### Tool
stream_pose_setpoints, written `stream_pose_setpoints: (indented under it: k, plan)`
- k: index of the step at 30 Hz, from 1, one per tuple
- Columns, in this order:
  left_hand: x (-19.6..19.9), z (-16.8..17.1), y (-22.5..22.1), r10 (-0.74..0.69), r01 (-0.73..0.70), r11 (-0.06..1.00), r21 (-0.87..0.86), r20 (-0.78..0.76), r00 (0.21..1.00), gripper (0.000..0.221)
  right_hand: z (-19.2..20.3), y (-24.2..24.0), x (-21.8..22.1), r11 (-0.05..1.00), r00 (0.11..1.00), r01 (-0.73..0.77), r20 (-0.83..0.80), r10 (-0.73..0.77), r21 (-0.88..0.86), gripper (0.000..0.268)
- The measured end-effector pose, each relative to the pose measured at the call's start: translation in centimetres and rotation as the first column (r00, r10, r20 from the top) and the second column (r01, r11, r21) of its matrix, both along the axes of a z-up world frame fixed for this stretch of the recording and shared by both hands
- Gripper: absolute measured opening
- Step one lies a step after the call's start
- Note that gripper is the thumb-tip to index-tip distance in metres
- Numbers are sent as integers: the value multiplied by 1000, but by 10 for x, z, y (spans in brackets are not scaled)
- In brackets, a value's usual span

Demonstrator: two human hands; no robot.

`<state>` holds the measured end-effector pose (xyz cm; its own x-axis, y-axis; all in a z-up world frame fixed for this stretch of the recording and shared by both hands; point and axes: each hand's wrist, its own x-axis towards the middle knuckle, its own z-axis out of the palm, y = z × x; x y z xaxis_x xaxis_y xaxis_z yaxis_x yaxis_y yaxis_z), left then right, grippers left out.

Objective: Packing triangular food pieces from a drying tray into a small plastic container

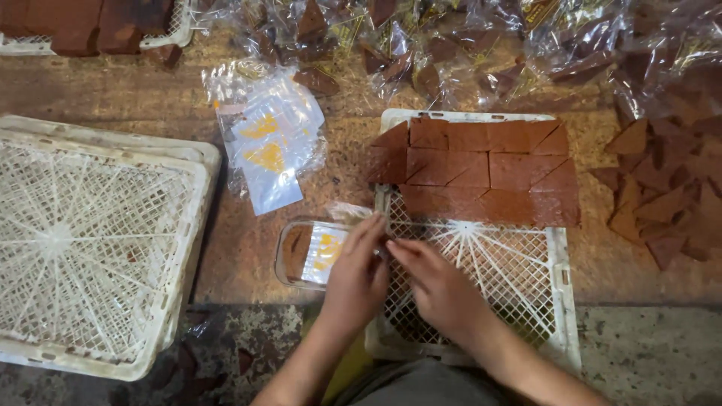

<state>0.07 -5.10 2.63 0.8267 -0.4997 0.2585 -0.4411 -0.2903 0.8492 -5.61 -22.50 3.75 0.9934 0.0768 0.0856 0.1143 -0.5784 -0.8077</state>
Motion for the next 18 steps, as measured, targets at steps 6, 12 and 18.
stream_pose_setpoints:
  k: [6, 12, 18]
  plan:
    - [-15, -5, -4, -193, 191, 981, 21, 95, 977, 42, 32, -23, 39, 853, 874, -136, -467, -137, -504, 59]
    - [-17, -38, 32, -60, 109, 835, 540, -108, 992, 32, 41, -21, 90, 907, 906, 126, -326, -271, -403, 80]
    - [-9, -26, 47, 136, -42, 914, 402, -209, 968, 15, -64, -24, 63, 938, 933, -67, -354, -62, -340, 68]
